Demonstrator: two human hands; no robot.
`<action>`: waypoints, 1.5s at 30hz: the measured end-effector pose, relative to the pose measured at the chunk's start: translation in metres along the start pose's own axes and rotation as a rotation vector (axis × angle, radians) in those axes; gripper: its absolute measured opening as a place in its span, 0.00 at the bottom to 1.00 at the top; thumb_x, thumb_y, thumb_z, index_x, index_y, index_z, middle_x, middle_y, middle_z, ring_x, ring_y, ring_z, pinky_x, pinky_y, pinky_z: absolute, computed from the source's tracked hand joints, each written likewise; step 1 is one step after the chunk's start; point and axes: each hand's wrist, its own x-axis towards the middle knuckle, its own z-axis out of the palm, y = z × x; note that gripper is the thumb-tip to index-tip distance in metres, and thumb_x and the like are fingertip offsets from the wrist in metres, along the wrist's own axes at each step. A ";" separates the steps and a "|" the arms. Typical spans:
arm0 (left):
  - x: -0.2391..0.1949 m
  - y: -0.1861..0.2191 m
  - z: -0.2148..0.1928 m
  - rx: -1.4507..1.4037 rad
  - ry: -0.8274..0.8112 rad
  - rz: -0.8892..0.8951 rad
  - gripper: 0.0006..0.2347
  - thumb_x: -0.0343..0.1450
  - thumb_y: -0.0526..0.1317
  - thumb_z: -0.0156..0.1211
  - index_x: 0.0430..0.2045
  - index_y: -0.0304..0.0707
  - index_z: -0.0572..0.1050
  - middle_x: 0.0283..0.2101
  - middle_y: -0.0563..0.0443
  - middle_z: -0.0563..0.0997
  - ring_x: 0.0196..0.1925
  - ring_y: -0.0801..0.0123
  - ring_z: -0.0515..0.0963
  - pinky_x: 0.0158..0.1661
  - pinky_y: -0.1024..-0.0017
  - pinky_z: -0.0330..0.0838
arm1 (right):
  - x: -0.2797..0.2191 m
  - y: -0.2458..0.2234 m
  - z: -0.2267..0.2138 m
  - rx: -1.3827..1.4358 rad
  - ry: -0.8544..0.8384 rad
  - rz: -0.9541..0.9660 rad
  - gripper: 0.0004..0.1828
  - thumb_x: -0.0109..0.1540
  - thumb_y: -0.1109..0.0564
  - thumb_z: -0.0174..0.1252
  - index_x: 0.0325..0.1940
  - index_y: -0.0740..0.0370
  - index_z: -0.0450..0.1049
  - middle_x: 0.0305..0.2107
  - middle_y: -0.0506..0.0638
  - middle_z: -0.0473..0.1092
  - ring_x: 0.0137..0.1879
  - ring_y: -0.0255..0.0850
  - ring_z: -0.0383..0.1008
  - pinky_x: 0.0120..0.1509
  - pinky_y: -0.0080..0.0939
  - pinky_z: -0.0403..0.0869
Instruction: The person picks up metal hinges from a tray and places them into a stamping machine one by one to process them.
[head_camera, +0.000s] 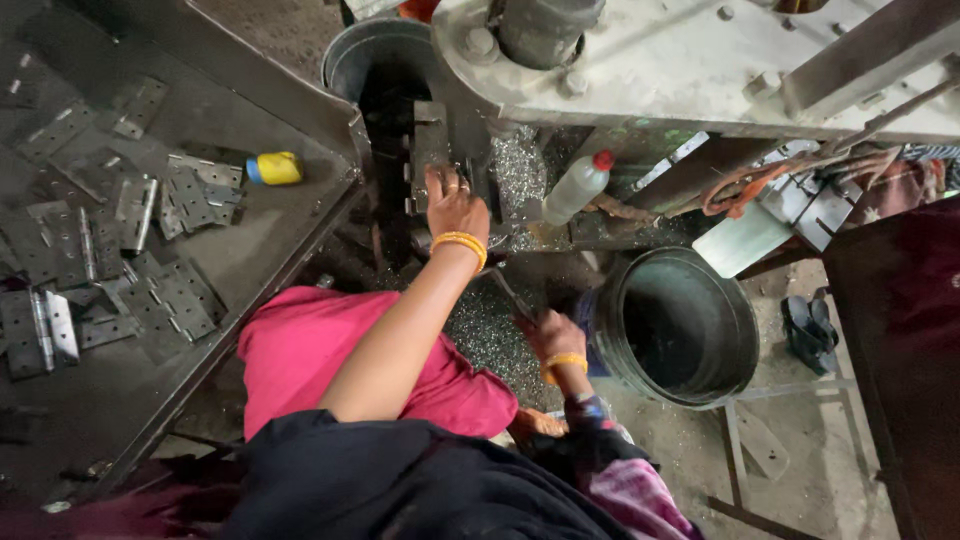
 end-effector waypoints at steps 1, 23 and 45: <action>-0.002 -0.004 0.001 -0.045 -0.059 0.005 0.19 0.74 0.46 0.46 0.53 0.39 0.78 0.66 0.45 0.73 0.74 0.54 0.59 0.71 0.43 0.34 | 0.003 0.003 0.003 -0.003 -0.004 -0.002 0.35 0.59 0.25 0.55 0.41 0.59 0.80 0.42 0.62 0.77 0.52 0.60 0.78 0.55 0.58 0.75; 0.015 -0.010 0.003 0.016 -0.120 0.022 0.16 0.78 0.39 0.45 0.58 0.43 0.77 0.70 0.50 0.70 0.78 0.55 0.56 0.72 0.36 0.32 | 0.027 0.011 0.008 -0.012 -0.089 0.055 0.41 0.57 0.21 0.56 0.47 0.61 0.78 0.46 0.64 0.75 0.55 0.61 0.77 0.56 0.57 0.76; 0.036 -0.018 0.013 -0.025 -0.078 -0.020 0.21 0.74 0.39 0.40 0.64 0.42 0.69 0.71 0.53 0.64 0.77 0.52 0.50 0.68 0.32 0.29 | 0.028 0.015 -0.003 -0.025 0.087 -0.131 0.25 0.65 0.35 0.50 0.43 0.56 0.80 0.43 0.59 0.78 0.50 0.62 0.78 0.53 0.61 0.75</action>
